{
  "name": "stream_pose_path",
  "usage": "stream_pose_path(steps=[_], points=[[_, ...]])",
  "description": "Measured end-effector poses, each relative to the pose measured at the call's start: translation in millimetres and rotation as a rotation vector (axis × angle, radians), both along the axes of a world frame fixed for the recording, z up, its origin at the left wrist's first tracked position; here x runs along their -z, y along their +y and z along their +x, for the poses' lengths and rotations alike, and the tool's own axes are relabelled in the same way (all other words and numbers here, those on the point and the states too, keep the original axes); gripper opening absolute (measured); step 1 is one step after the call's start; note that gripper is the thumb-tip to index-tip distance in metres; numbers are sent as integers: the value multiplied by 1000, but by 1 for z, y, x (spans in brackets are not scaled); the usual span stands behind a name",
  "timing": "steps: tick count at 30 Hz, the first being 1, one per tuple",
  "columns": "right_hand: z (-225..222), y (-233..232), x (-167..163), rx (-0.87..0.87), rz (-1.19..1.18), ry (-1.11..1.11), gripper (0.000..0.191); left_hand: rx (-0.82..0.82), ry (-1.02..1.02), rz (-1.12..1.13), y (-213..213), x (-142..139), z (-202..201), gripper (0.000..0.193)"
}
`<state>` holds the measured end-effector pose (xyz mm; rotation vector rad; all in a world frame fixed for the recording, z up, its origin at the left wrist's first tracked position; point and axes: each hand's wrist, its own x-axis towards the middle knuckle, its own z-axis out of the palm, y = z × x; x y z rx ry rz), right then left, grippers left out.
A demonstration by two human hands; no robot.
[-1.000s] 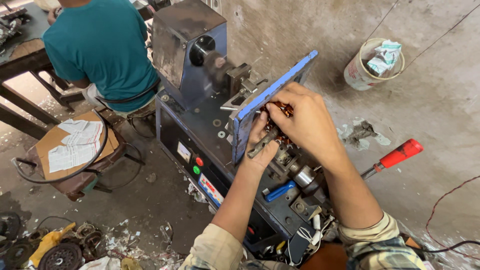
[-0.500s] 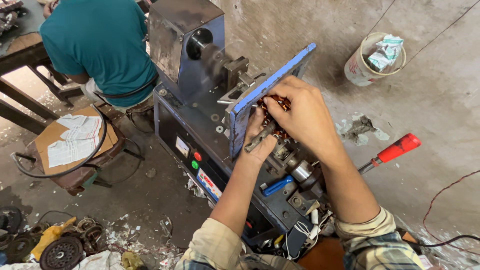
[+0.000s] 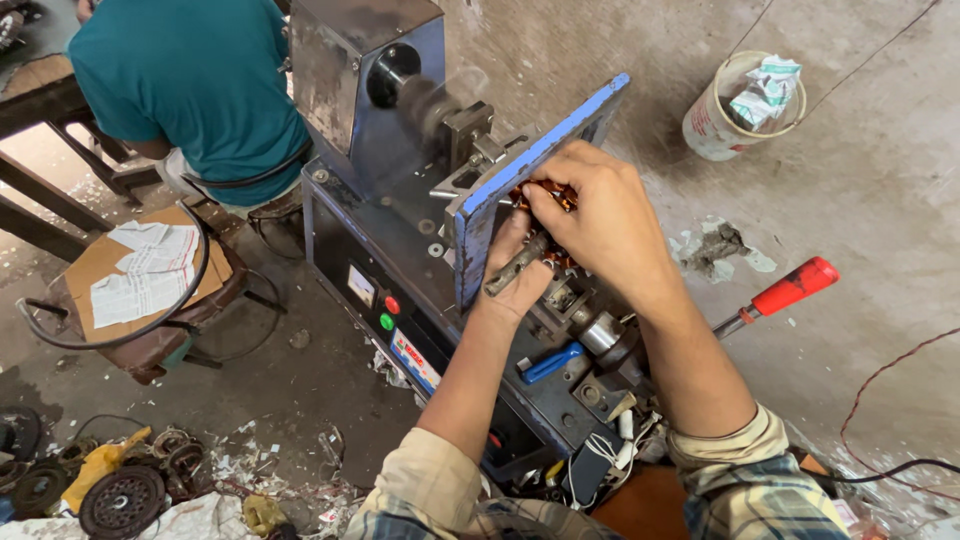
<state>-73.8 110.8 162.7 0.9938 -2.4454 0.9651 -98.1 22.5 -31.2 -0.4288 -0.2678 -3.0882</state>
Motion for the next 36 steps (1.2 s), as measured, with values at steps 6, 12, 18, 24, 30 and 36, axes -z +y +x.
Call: stream_pose_path(steps=[6, 12, 18, 24, 30, 36], points=[[0, 0, 0, 4, 0, 3, 16, -16, -38, -17, 2, 8, -8, 51], [-1, 1, 1, -9, -4, 1, 17, -22, -94, -4, 0, 0, -1, 48], [0, 2, 1, -3, 13, 8, 16, 29, 24, -42, -1, -1, 3, 52], [0, 2, 1, -11, 13, 32, 17, -39, -32, -8, 2, 6, -7, 60], [0, 1, 1, 7, -1, -5, 16, -7, -65, -41, 0, 4, -1, 48], [2, 2, 0, -5, 1, 4, 15, -82, -73, -17, 2, -7, 3, 45]])
